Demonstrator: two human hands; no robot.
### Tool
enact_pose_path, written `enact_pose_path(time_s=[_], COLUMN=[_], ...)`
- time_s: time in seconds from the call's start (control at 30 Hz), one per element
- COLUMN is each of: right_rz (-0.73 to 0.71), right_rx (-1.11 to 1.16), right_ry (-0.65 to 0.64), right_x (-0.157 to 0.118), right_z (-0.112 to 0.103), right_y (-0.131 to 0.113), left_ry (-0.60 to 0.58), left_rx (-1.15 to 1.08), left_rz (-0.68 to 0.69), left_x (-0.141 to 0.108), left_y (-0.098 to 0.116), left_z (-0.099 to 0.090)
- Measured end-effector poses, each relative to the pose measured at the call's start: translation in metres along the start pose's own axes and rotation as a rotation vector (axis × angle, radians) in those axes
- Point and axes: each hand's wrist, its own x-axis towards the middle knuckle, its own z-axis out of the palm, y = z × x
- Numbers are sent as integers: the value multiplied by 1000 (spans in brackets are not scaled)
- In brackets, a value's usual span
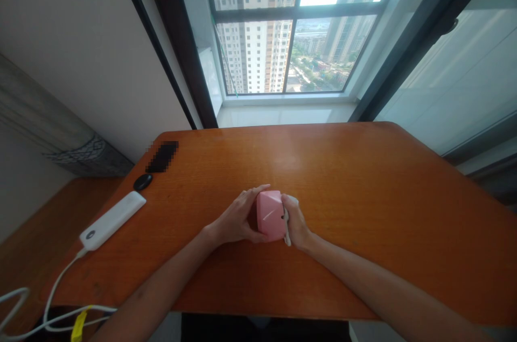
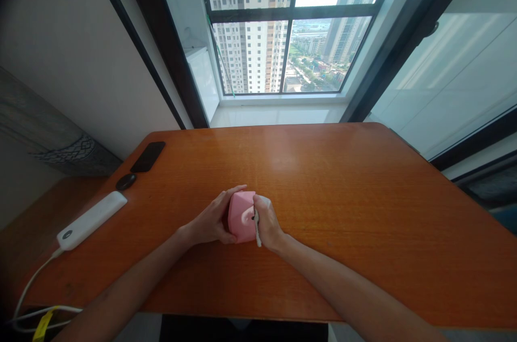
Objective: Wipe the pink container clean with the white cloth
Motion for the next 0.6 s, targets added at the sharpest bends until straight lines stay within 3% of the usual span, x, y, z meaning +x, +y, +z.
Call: enact_pose_path(time_s=[0.2, 0.4, 0.6], right_rz=[19, 22, 19], right_rx=[18, 48, 79], right_ry=[-29, -78, -70], right_x=[1, 3, 3], right_z=[-3, 1, 4], right_y=[4, -3, -7], left_ry=[34, 117, 183], left_rx=[96, 397, 452], left_rz=[148, 472, 455], left_x=[-1, 5, 6], left_y=[-5, -5, -5], left_z=[2, -4, -4])
